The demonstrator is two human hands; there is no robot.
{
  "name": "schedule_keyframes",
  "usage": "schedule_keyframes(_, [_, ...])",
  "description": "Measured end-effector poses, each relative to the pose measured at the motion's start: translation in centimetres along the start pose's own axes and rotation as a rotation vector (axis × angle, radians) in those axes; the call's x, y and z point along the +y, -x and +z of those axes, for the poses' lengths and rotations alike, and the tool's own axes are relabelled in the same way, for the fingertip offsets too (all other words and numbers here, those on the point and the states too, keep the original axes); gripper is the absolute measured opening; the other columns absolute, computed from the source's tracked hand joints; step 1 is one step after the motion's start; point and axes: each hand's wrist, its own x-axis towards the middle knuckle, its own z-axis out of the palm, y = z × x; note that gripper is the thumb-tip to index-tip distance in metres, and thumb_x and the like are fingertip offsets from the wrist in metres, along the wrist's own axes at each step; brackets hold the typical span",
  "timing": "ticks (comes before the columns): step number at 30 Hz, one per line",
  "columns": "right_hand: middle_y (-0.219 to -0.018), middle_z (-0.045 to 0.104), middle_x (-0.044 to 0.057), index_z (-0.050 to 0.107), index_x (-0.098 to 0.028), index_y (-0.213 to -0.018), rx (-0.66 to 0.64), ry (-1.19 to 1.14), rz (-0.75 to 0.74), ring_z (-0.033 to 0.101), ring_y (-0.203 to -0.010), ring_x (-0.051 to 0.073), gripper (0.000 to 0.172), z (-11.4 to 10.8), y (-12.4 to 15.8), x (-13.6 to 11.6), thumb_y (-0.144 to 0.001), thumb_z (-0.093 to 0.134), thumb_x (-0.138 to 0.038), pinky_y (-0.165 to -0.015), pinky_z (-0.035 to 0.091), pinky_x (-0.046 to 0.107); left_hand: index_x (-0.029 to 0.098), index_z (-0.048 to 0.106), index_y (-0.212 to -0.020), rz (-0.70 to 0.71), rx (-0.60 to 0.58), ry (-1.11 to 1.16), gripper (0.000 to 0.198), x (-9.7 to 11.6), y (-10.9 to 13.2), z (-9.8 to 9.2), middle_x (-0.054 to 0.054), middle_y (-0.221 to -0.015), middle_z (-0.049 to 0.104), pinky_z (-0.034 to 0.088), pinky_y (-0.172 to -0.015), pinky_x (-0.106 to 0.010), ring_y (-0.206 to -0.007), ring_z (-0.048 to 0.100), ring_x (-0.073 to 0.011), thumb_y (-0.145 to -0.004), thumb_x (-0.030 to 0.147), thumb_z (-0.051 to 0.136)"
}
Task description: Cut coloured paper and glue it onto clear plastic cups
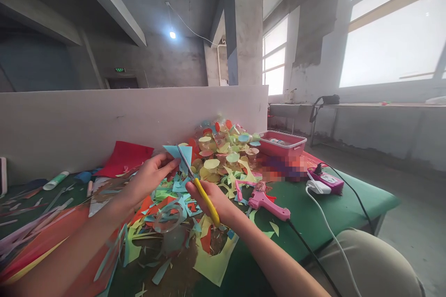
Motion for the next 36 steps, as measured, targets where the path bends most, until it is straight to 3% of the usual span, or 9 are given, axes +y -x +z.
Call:
schedule_keyframes(7, [-0.072, 0.034, -0.005, 0.035, -0.023, -0.077, -0.041, 0.006, -0.061, 0.032, -0.063, 0.012, 0.047, -0.3, 0.5, -0.6, -0.089, 0.045, -0.067, -0.058, 0.033, 0.026, 0.018, 0.064, -0.085, -0.035, -0.049, -0.042, 0.042, 0.4, 0.1, 0.0, 0.006, -0.057, 0.048, 0.032, -0.054, -0.026, -0.054, 0.040, -0.0115, -0.070, 0.057, 0.068])
schedule_keyframes(12, [-0.064, 0.032, -0.006, 0.035, -0.022, -0.071, -0.014, 0.045, 0.037, 0.030, -0.058, 0.011, 0.053, -0.4, 0.3, -0.5, -0.089, 0.040, -0.072, -0.053, 0.028, 0.026, 0.018, 0.068, -0.091, -0.077, -0.037, -0.085, 0.044, 0.6, 0.1, -0.3, 0.001, -0.071, 0.060, 0.037, -0.060, -0.026, -0.063, 0.049, -0.0143, -0.068, 0.056, 0.068])
schedule_keyframes(18, [-0.072, 0.033, -0.006, 0.036, -0.022, -0.077, -0.038, 0.046, -0.018, 0.029, -0.064, 0.011, 0.048, -0.3, 0.3, 0.0, -0.087, 0.051, -0.067, -0.058, 0.030, 0.025, 0.019, 0.070, -0.090, -0.067, -0.068, -0.150, 0.046, 1.0, 0.2, -0.7, -0.002, -0.075, 0.067, 0.043, -0.066, -0.029, -0.069, 0.055, -0.0179, -0.068, 0.059, 0.066])
schedule_keyframes(23, [-0.070, 0.032, -0.006, 0.035, -0.022, -0.074, -0.007, 0.068, -0.018, 0.028, -0.064, 0.011, 0.051, -0.3, 0.3, 0.0, -0.086, 0.048, -0.071, -0.058, 0.030, 0.026, 0.020, 0.071, -0.087, -0.019, -0.116, -0.196, 0.037, 0.6, 0.3, -0.7, -0.002, -0.081, 0.071, 0.046, -0.067, -0.028, -0.075, 0.060, -0.0195, -0.072, 0.053, 0.065])
schedule_keyframes(36, [-0.064, 0.032, -0.006, 0.035, -0.021, -0.068, 0.014, 0.108, 0.034, 0.027, -0.060, 0.011, 0.056, -0.2, 0.3, -0.1, -0.084, 0.047, -0.073, -0.053, 0.024, 0.025, 0.020, 0.059, -0.076, -0.018, -0.012, -0.175, 0.040, 1.0, 0.1, -1.3, 0.002, -0.064, 0.054, 0.037, -0.057, -0.026, -0.059, 0.046, -0.0129, -0.077, 0.059, 0.058])
